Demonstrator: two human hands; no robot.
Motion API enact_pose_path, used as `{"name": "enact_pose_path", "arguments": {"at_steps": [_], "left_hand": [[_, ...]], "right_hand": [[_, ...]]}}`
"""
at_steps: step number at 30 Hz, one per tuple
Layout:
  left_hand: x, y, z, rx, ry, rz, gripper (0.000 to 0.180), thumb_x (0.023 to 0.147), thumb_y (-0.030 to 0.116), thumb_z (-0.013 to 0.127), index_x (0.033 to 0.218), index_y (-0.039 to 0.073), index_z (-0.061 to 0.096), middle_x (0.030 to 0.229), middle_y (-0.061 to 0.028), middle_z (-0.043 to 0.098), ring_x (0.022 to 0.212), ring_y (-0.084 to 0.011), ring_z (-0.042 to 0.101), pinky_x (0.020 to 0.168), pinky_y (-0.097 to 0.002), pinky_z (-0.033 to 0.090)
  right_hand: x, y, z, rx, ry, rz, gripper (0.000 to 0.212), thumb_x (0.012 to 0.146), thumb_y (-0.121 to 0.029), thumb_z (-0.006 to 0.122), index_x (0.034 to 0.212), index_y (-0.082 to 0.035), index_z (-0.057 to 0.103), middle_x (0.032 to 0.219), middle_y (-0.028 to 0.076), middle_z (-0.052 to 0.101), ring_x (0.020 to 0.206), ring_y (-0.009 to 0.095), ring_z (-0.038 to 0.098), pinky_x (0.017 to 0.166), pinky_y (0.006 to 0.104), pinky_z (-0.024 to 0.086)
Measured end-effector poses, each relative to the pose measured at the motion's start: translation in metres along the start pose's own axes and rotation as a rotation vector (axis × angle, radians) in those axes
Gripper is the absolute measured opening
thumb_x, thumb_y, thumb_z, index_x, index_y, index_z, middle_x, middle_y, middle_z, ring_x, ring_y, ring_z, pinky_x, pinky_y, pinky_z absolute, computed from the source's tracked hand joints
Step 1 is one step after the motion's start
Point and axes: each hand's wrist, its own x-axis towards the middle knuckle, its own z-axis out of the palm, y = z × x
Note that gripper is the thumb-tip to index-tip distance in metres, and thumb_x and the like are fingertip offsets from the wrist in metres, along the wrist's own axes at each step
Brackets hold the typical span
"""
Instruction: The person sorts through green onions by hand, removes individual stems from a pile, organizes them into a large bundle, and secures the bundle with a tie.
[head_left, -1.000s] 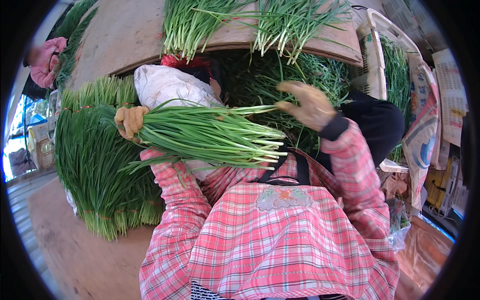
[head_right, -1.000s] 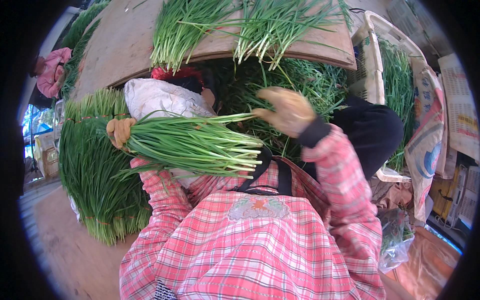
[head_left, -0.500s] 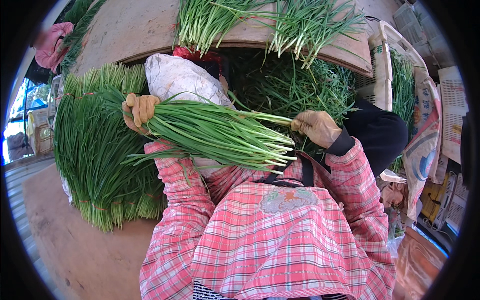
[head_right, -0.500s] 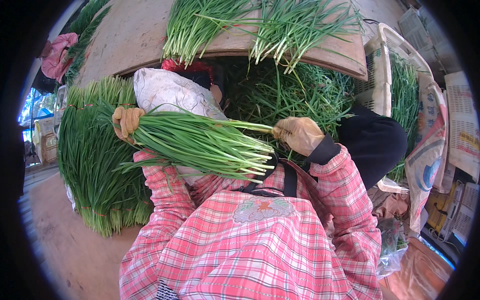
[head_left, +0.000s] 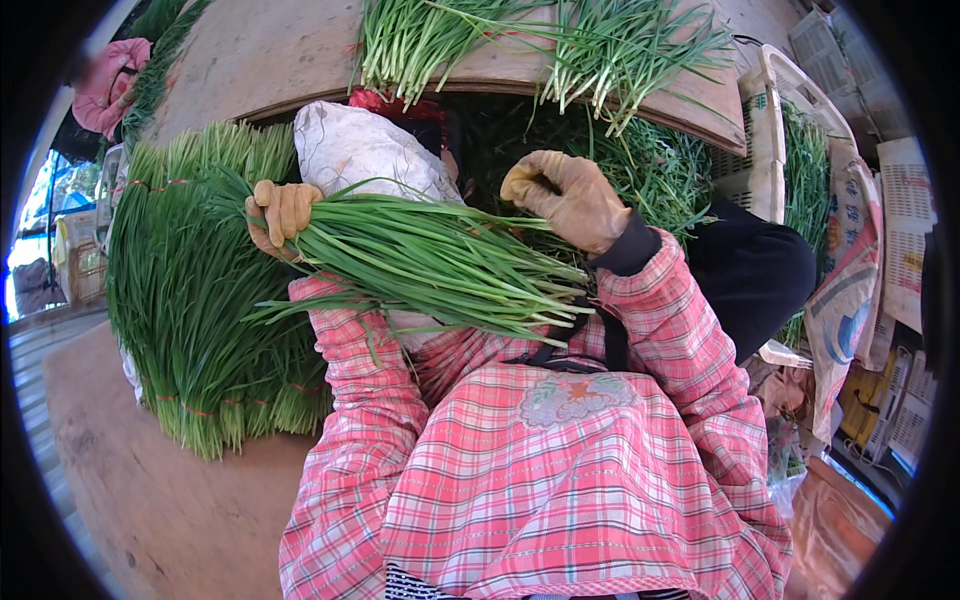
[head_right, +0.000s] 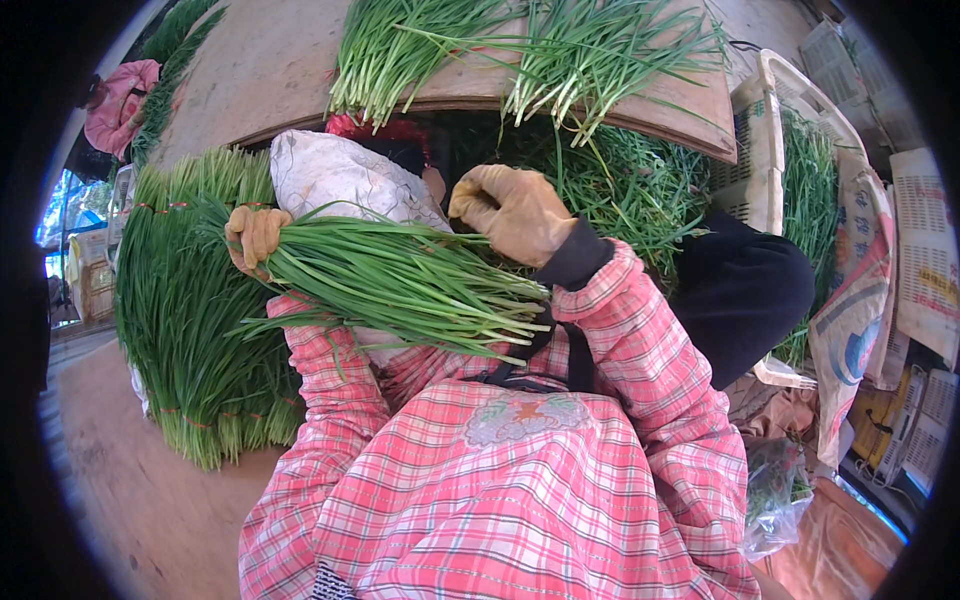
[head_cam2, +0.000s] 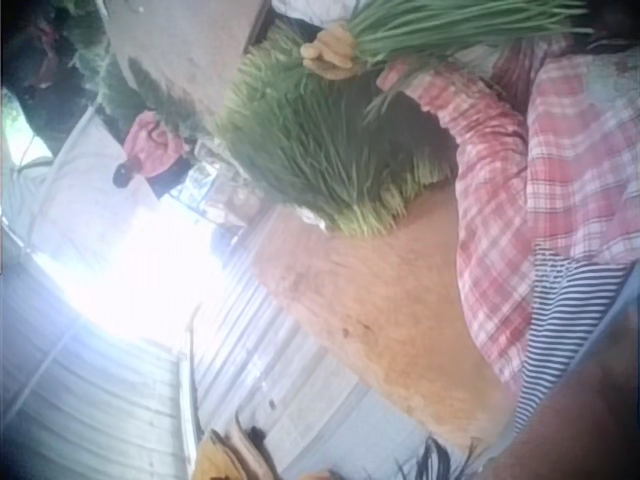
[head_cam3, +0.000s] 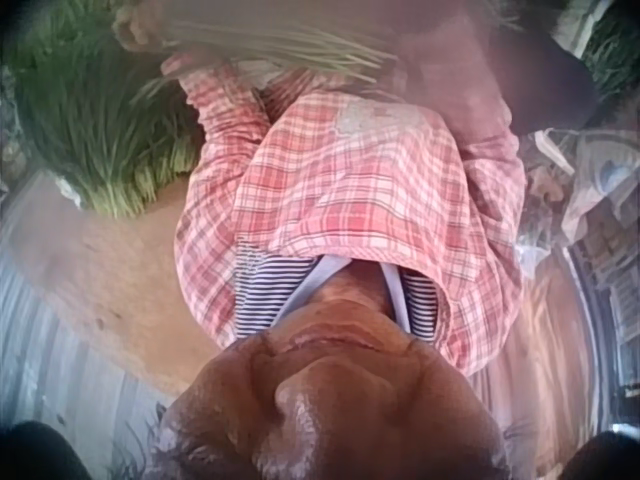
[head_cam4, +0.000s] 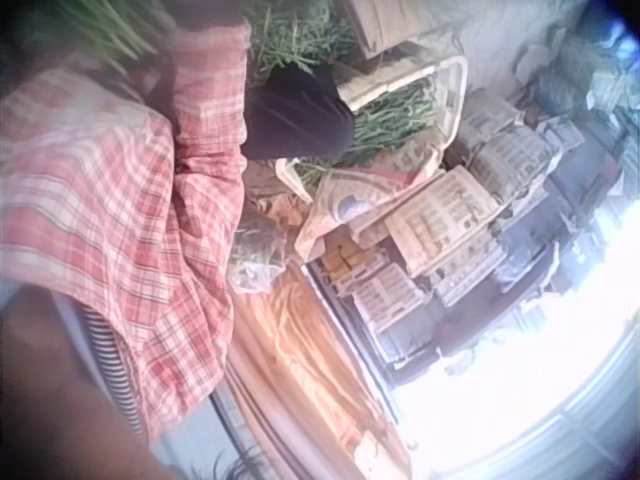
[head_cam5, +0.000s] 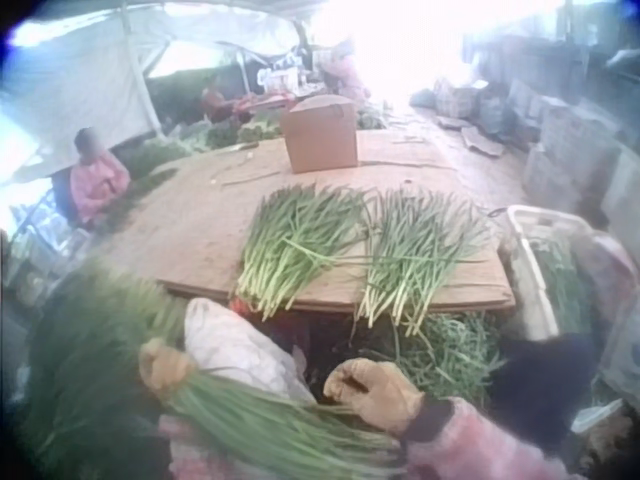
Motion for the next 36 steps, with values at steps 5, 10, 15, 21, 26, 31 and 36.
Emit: {"name": "enact_pose_path", "arguments": {"at_steps": [5,10,15,21,26,31,36], "left_hand": [[0.006,0.004,-0.005,-0.045,-0.137,-0.087,0.022,0.094,0.018,0.026,0.083,0.004,0.039,0.044,0.0057,0.050,0.034,-0.0029,0.037,0.043,-0.0174,0.033],[0.002,-0.002,-0.004,-0.047,-0.062,-0.030,0.019,0.095,0.018,0.028,0.079,0.009,0.034,0.046,0.0055,0.051,0.035,-0.0027,0.038,0.045,-0.0173,0.034],[0.002,-0.001,-0.005,-0.084,-0.106,-0.019,0.018,0.094,0.018,0.030,0.078,0.011,0.031,0.047,0.0065,0.052,0.035,-0.0015,0.038,0.046,-0.0168,0.034],[0.002,-0.001,-0.010,-0.106,-0.163,-0.014,0.013,0.091,0.017,0.034,0.080,0.010,0.031,0.052,0.0046,0.056,0.037,-0.0037,0.042,0.049,-0.0175,0.035],[-0.002,0.012,-0.033,-0.128,-0.281,-0.028,0.021,0.076,0.016,0.051,0.083,0.009,0.032,0.059,0.0012,0.061,0.045,-0.0083,0.050,0.052,-0.0205,0.038],[-0.012,0.024,-0.042,-0.113,-0.274,-0.023,0.028,0.070,0.015,0.058,0.083,0.007,0.035,0.062,-0.0008,0.063,0.047,-0.0096,0.052,0.054,-0.0212,0.040],[-0.008,0.022,-0.041,-0.157,-0.321,-0.023,0.023,0.070,0.012,0.059,0.079,0.009,0.037,0.062,-0.0017,0.064,0.045,-0.0094,0.053,0.053,-0.0207,0.041]], "right_hand": [[0.004,0.012,0.021,-0.374,-0.115,-0.260,0.018,0.076,-0.008,0.066,0.093,-0.002,0.065,0.079,0.011,0.059,0.072,0.020,0.059,0.068,0.0280,0.048],[0.007,0.006,0.012,0.259,-0.101,0.184,0.013,0.083,-0.006,0.060,0.090,0.005,0.063,0.080,0.008,0.065,0.070,0.010,0.058,0.064,0.0237,0.048],[-0.010,-0.011,-0.019,0.510,-0.013,0.110,0.023,0.083,-0.017,0.062,0.094,0.004,0.059,0.080,0.007,0.063,0.065,0.010,0.055,0.059,0.0205,0.045],[-0.061,-0.031,-0.106,1.037,0.011,-0.503,0.022,0.087,-0.017,0.054,0.071,-0.005,0.045,0.062,0.000,0.037,0.056,0.011,0.035,0.053,0.0242,0.032],[-0.118,-0.010,-0.145,0.792,0.216,-0.280,0.016,0.087,-0.013,0.054,0.081,0.000,0.048,0.068,0.002,0.042,0.057,0.008,0.037,0.053,0.0216,0.031],[-0.158,0.031,-0.187,1.059,0.653,-0.193,0.024,0.083,-0.009,0.058,0.102,0.004,0.054,0.082,0.009,0.053,0.057,0.009,0.045,0.056,0.0228,0.040],[-0.100,0.026,-0.104,-0.630,0.163,0.151,0.020,0.079,-0.015,0.060,0.095,-0.005,0.066,0.081,0.014,0.065,0.070,0.025,0.063,0.063,0.0334,0.049]]}}
